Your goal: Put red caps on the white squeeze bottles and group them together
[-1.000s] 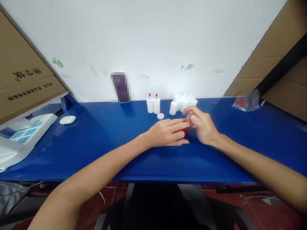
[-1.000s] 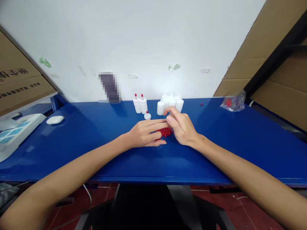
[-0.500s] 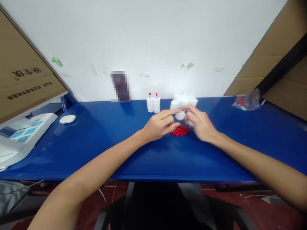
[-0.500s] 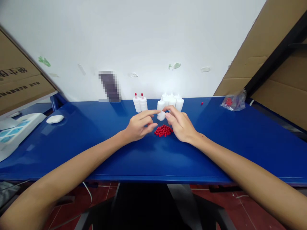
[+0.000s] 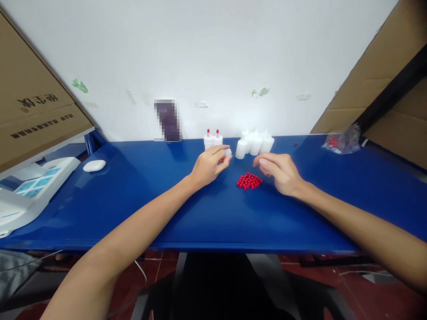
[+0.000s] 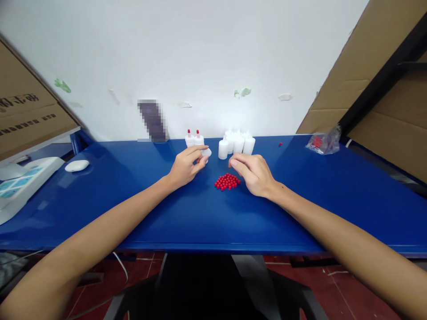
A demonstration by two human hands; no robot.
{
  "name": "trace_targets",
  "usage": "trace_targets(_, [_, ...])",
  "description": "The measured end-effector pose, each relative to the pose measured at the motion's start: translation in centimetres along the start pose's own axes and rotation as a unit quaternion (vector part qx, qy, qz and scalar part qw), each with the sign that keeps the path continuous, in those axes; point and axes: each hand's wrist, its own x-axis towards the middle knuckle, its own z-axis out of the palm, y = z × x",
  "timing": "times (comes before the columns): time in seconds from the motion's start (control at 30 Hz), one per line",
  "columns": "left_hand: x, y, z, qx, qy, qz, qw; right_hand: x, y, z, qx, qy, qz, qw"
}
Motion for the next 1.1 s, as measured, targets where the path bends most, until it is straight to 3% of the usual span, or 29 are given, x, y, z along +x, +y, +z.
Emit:
trace_targets(0.23, [0.1,-0.2,-0.1,0.03,0.027,0.008,0.999,0.2,0.0,0.5,-0.009,0.044,0.017,0.999])
trace_targets(0.5, [-0.1,-0.2,0.0,0.009,-0.064,-0.056,0.996,0.5,-0.3,0.6,-0.084,0.052,-0.003,0.995])
trace_targets(0.73, [-0.2,0.3,0.2,-0.039,-0.082,-0.036,0.995,0.4,0.0,0.8,-0.089,0.059,0.011,0.994])
trace_targets(0.9, [0.1,0.7,-0.1,0.035,-0.006,0.023,0.999,0.3,0.0,0.6,-0.047,0.051,0.024,0.997])
trace_targets(1.0, [0.4,1.6,-0.2,0.079,0.023,0.089,0.993,0.0,-0.2,0.5,-0.017,0.032,-0.019,0.999])
trace_targets(1.1, [0.5,3.1,-0.1,0.095,0.038,0.19,0.976,-0.5,-0.8,0.5,-0.001,-0.032,-0.084,0.996])
